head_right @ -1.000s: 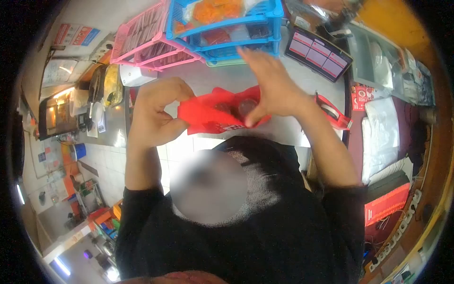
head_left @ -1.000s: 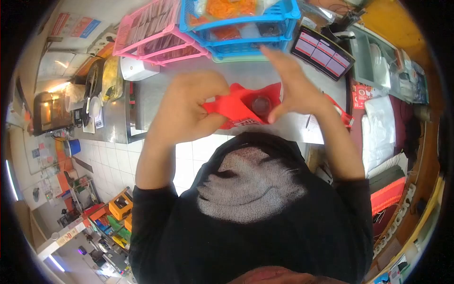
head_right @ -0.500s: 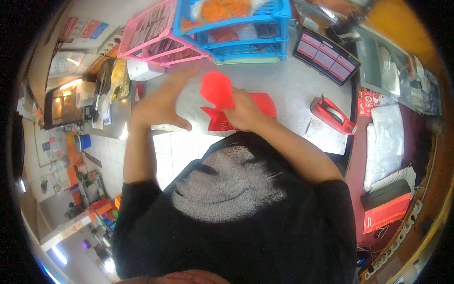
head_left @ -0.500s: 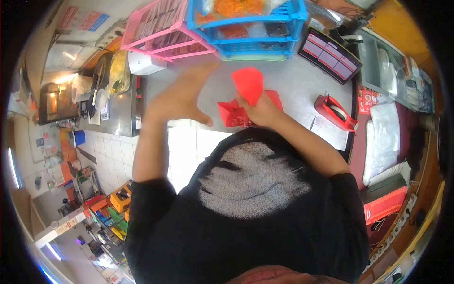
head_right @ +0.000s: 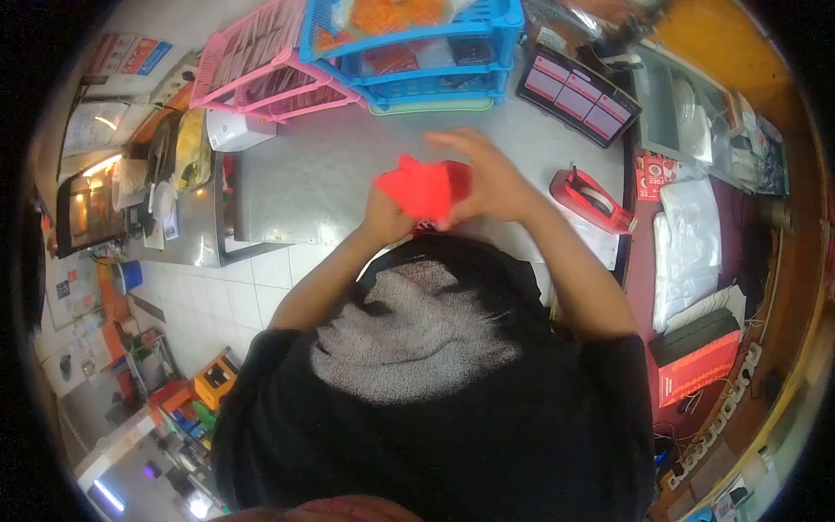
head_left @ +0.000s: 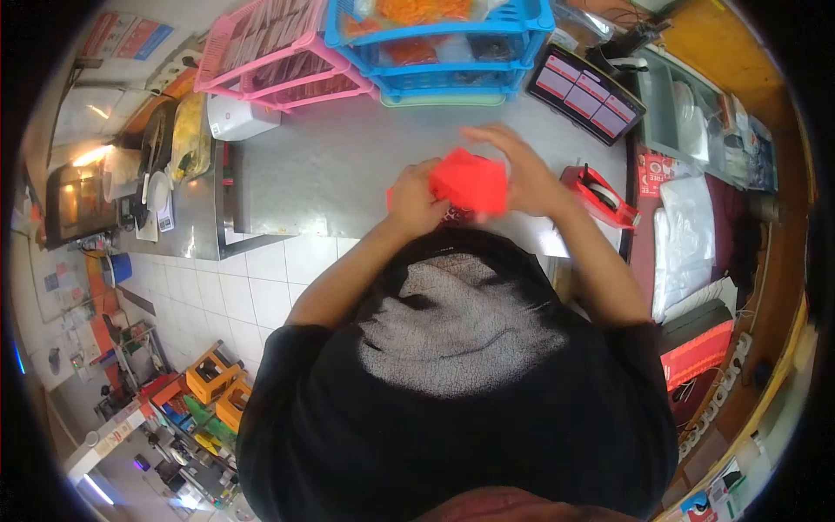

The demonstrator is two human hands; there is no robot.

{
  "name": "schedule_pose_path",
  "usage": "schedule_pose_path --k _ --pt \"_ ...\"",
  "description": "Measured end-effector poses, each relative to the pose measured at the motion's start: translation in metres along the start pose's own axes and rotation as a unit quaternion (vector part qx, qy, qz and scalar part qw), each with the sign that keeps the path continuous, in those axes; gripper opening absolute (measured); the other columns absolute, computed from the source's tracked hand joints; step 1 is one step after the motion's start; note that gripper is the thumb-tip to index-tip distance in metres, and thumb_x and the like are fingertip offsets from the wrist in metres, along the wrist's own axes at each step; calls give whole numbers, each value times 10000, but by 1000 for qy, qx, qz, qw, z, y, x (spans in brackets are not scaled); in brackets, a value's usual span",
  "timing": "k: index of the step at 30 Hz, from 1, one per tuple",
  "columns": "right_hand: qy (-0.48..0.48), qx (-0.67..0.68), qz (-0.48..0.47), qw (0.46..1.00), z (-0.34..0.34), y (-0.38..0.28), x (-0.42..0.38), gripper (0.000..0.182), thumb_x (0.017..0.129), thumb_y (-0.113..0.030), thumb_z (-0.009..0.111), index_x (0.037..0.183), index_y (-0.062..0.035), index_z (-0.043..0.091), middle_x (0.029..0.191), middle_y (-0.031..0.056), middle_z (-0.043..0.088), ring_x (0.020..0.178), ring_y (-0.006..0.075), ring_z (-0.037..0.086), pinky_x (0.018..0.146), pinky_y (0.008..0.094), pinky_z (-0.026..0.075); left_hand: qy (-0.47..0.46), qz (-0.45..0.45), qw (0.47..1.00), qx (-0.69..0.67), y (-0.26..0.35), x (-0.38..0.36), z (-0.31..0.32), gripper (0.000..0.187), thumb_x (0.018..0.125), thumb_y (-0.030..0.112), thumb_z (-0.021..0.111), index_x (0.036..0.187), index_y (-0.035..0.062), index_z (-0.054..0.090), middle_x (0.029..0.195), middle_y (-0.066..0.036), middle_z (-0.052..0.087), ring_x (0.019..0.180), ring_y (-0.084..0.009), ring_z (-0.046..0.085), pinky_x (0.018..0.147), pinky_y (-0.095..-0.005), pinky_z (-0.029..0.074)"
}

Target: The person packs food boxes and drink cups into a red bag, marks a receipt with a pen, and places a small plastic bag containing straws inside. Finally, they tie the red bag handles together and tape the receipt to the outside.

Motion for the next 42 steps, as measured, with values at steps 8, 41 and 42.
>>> schedule_pose_path --k 8,41,42 --pt "-15 -19 108 994 99 90 -30 864 597 -480 862 1331 -132 568 1382 132 552 1325 348 466 1086 510 360 106 136 985 28 46 1 -13 504 701 39 635 1197 13 550 1093 -161 627 1041 -370 585 917 -475 447" --pt "-228 -139 -187 946 30 -229 118 370 936 -412 575 898 -79 733 987 75 742 1058 306 635 1111 518 308 -82 -183 475 -857 -17 -50 -33 617 1036 508 378 1446 48 411 1372 -121 522 1323 -274 475 1137 -455 356" --pt "-243 -120 -227 935 26 -252 130 390 944 -422 556 897 -75 729 1050 109 726 1092 319 615 1125 548 283 -126 -166 417 -885 11 -47 -23 626 1032 514 384 1451 49 403 1379 -120 516 1327 -274 471 1138 -457 356"
Point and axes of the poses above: each hand's wrist, its own x-axis towards the middle knuckle, its own z-axis out of the palm, y = z × x, the point moved 9 cm from there along x, towards the middle knuckle
